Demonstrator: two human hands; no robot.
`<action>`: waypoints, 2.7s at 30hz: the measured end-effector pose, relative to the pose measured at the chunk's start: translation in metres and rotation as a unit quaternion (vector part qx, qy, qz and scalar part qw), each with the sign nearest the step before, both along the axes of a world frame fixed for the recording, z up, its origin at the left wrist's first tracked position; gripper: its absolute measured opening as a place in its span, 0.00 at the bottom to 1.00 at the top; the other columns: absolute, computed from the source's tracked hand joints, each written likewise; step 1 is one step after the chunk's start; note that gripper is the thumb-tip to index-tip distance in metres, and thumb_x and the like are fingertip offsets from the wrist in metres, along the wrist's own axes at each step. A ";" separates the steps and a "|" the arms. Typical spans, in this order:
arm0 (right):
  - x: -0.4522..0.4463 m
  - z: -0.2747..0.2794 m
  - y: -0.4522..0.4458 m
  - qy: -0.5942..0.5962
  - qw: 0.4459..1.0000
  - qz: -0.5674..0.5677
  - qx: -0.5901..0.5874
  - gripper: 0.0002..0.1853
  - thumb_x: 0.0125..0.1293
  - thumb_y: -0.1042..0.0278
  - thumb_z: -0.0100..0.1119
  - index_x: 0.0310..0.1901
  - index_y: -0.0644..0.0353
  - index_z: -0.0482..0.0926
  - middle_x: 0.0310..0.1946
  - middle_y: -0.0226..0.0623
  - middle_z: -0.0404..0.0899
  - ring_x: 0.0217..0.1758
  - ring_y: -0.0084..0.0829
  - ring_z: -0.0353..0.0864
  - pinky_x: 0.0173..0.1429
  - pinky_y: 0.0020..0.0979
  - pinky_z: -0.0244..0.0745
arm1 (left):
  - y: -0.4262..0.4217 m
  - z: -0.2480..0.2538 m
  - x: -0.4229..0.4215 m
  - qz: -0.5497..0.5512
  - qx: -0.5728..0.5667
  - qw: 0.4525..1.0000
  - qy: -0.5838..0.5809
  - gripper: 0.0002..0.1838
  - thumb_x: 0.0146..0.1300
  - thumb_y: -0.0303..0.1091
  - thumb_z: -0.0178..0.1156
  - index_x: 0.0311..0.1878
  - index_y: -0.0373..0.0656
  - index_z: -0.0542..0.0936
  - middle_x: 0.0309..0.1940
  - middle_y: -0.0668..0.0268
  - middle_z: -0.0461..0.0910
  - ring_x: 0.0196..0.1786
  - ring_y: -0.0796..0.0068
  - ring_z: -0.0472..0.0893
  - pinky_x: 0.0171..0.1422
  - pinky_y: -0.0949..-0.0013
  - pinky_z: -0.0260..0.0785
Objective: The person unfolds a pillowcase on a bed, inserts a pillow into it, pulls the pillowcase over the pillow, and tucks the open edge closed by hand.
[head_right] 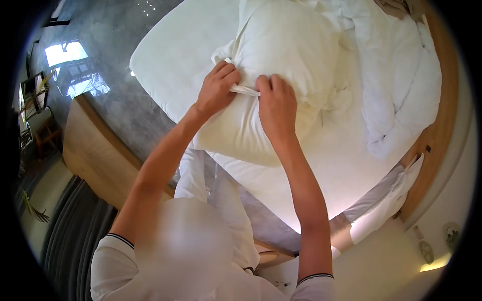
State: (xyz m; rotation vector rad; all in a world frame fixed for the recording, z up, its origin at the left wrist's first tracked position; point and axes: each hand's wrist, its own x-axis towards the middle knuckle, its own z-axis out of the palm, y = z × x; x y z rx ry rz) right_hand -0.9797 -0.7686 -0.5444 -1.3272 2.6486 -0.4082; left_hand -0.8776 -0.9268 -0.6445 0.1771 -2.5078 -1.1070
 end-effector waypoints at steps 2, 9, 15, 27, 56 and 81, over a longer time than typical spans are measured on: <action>0.000 0.007 -0.007 0.024 0.998 -0.033 -0.041 0.11 0.65 0.81 0.66 0.45 0.55 0.78 0.32 0.36 0.80 0.42 0.46 0.84 0.53 0.49 0.78 | 0.003 0.016 -0.005 0.074 0.018 0.996 0.038 0.15 0.48 0.20 0.76 0.37 0.45 0.82 0.40 0.64 0.82 0.48 0.56 0.82 0.53 0.55 0.78; -0.007 -0.083 -0.025 0.051 0.980 -0.084 -0.172 0.11 0.55 0.83 0.66 0.28 0.54 0.75 0.29 0.34 0.80 0.37 0.47 0.83 0.43 0.48 0.76 | 0.038 -0.019 -0.038 0.313 0.130 0.941 0.005 0.12 0.50 0.20 0.73 0.30 0.38 0.77 0.28 0.55 0.77 0.37 0.47 0.79 0.43 0.51 0.73; -0.017 -0.082 -0.042 -0.029 0.983 -0.106 -0.145 0.10 0.57 0.80 0.69 0.34 0.55 0.78 0.34 0.36 0.82 0.41 0.45 0.84 0.46 0.48 0.78 | -0.008 -0.046 -0.019 0.311 0.033 0.947 -0.072 0.08 0.55 0.24 0.73 0.33 0.39 0.81 0.35 0.58 0.83 0.45 0.50 0.80 0.53 0.54 0.72; -0.032 -0.033 0.061 -0.012 0.993 -0.058 -0.103 0.14 0.65 0.74 0.79 0.46 0.54 0.80 0.47 0.32 0.81 0.58 0.45 0.81 0.69 0.51 0.71 | 0.006 0.007 -0.013 0.093 -0.075 0.991 -0.059 0.24 0.50 0.24 0.74 0.52 0.51 0.82 0.63 0.67 0.81 0.72 0.54 0.76 0.78 0.51 0.60; -0.059 -0.003 0.069 -0.282 0.951 -0.125 -0.001 0.11 0.73 0.67 0.76 0.46 0.59 0.81 0.37 0.40 0.87 0.47 0.50 0.85 0.51 0.50 0.79 | 0.022 0.070 -0.046 -0.171 -0.027 0.978 -0.115 0.30 0.51 0.41 0.89 0.50 0.45 0.80 0.46 0.61 0.82 0.53 0.53 0.82 0.63 0.50 0.74; -0.022 -0.076 0.017 -0.025 0.913 -0.329 -0.239 0.13 0.52 0.85 0.65 0.28 0.56 0.70 0.26 0.36 0.76 0.31 0.43 0.77 0.35 0.43 0.68 | 0.040 0.015 -0.069 0.123 -0.084 0.989 -0.002 0.12 0.51 0.22 0.67 0.28 0.47 0.73 0.28 0.67 0.77 0.31 0.57 0.79 0.36 0.56 0.70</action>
